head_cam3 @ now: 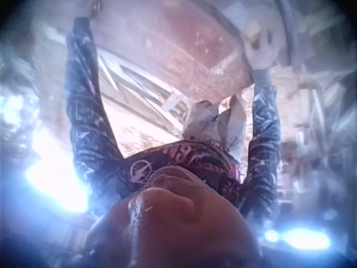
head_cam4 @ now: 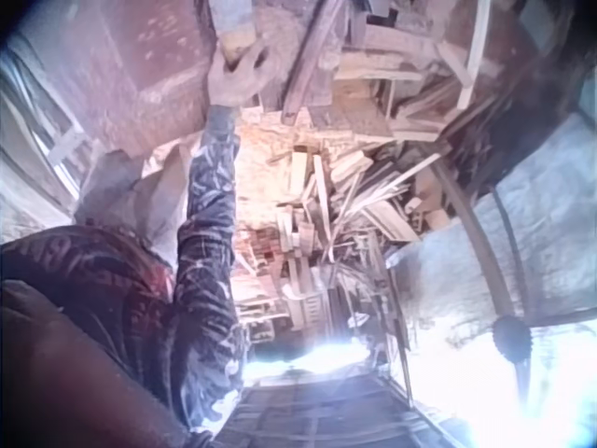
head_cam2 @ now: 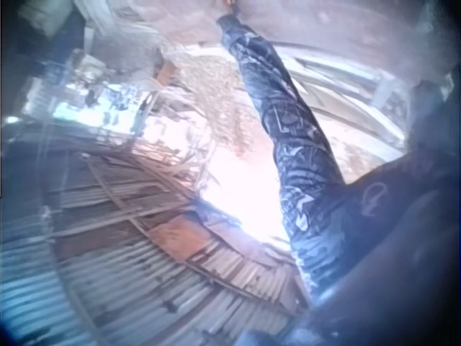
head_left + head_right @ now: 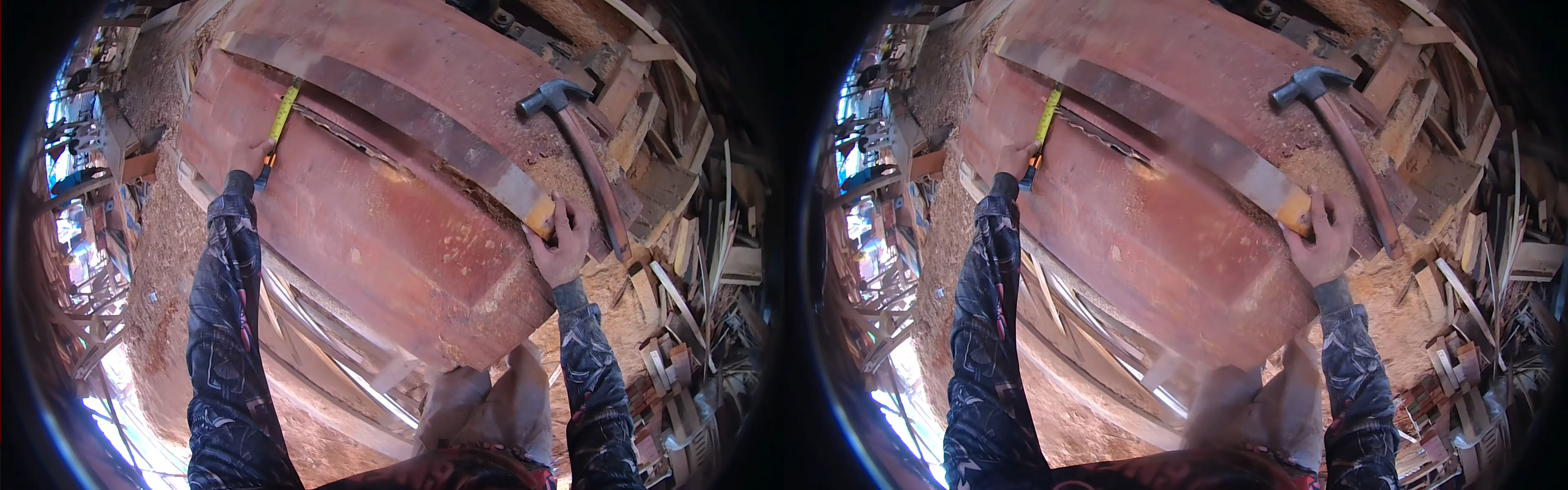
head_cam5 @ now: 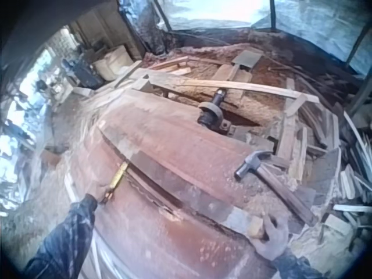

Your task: The person measures a wooden board with a tape measure, taps it into alignment with a hammer, and feeds it into a table saw to cut it.

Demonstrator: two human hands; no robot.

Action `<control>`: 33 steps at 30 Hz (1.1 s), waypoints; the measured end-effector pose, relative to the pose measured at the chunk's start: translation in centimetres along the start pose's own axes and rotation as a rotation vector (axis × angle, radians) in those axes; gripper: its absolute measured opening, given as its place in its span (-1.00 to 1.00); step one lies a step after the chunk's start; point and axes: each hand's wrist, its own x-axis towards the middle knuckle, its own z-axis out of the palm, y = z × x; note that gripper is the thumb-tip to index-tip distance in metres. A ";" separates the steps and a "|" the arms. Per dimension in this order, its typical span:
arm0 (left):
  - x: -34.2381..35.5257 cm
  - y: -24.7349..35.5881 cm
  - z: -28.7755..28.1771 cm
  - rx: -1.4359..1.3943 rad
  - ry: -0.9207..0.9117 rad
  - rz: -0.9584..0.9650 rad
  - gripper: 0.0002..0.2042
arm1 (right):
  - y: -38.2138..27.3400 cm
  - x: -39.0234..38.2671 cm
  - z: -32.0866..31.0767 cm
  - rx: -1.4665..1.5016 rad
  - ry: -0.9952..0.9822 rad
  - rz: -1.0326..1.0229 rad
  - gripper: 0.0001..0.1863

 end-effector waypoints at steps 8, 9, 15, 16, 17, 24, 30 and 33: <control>-0.7 -0.2 1.3 -0.050 0.084 0.027 -0.59 | 0.4 -0.3 0.2 0.003 0.016 -0.018 -0.15; -0.8 0.2 1.6 -0.052 0.080 -0.005 -0.59 | 0.5 -0.3 0.1 -0.006 0.012 -0.012 -0.16; 0.3 -2.0 1.5 -0.021 0.143 0.056 -0.57 | 0.0 0.0 0.1 -0.004 -0.008 0.012 -0.18; 0.4 -2.4 1.4 -0.019 0.144 0.055 -0.57 | -0.2 0.1 0.1 -0.009 -0.020 0.016 -0.18; 0.3 -2.0 1.6 -0.017 0.148 0.052 -0.58 | -0.1 0.1 0.0 -0.015 -0.020 0.017 -0.18; -0.2 -1.2 1.6 -0.121 0.122 0.051 -0.60 | 0.1 -0.1 0.2 -0.012 0.004 0.012 -0.20; -0.2 -0.6 2.5 -0.041 0.154 0.022 -0.61 | 0.3 -0.3 0.0 -0.020 -0.004 0.015 -0.20; -0.1 -1.0 3.0 0.007 0.175 0.014 -0.62 | 0.2 -0.3 -0.2 -0.030 0.001 0.008 -0.20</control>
